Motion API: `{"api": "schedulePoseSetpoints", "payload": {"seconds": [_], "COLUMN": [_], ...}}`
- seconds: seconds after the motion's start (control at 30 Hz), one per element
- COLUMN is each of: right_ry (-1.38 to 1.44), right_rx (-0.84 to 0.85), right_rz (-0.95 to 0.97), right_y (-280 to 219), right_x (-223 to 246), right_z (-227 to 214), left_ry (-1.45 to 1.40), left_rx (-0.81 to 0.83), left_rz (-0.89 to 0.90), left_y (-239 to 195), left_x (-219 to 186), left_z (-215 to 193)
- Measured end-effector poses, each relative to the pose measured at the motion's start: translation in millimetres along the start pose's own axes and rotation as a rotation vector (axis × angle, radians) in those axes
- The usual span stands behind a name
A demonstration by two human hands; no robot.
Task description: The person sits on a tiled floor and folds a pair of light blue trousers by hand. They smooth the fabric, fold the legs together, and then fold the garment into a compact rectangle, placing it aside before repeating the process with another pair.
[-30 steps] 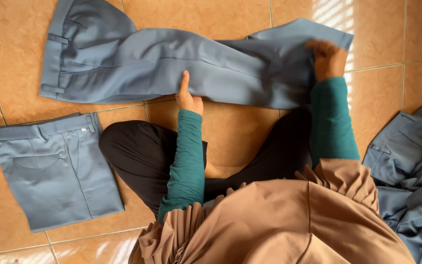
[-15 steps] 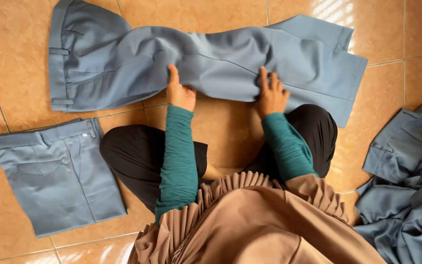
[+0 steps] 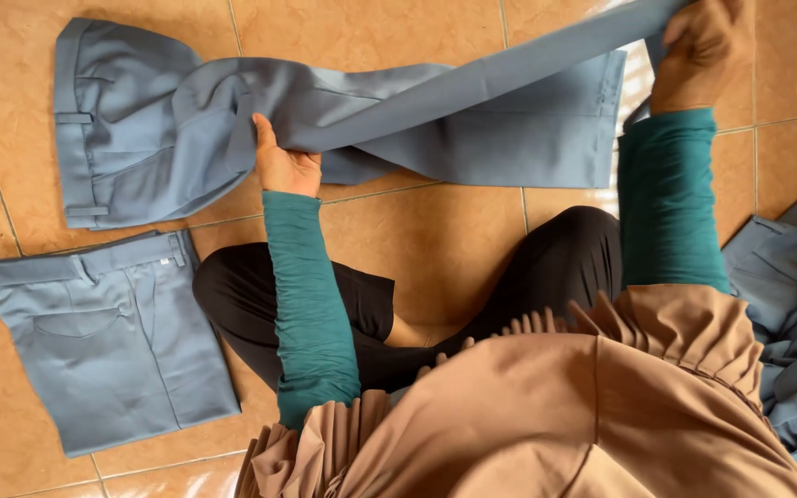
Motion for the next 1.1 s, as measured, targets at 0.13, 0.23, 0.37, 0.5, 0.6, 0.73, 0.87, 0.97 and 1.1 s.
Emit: {"api": "schedulePoseSetpoints", "payload": {"seconds": [0.13,0.23,0.37,0.5,0.6,0.73,0.87,0.97,1.1], "right_ry": [0.122,-0.425,-0.444,-0.476,-0.519,-0.565,-0.517,-0.710,-0.464], "right_rx": [0.065,0.340,0.428,0.654,0.805,0.832,0.645,0.497,0.337], "right_rz": [0.373,-0.227,-0.213,-0.213,-0.250,-0.257,-0.254,-0.176,0.289], "right_y": [-46,-157,-194,-206,-220,-234,-246,-228,-187], "right_x": [-4,-1,61,115,145,150,99,50,-17], "right_z": [32,82,108,142,169,204,203,171,107], "left_ry": [-0.152,-0.112,-0.150,-0.241,-0.265,-0.246,-0.237,-0.219,-0.173], "left_rx": [0.022,0.058,0.057,0.039,0.028,0.028,0.000,-0.020,-0.026], "left_rz": [0.013,-0.042,-0.009,-0.004,0.003,0.021,0.093,0.107,0.051], "left_y": [4,24,18,6,10,6,-10,-10,-26], "left_x": [-7,-13,-12,3,5,-9,-30,-33,-3], "left_z": [-4,-17,-18,-19,-32,-33,-25,-33,-32]}}
Point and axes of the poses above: each hand's wrist, its own y-axis towards the middle knuckle, its own z-axis out of the palm, x = y × z, the point moved 10 cm from there along y, towards the middle knuckle, and after that the axes turned 3 degrees about -y, right-handed, at the moved point
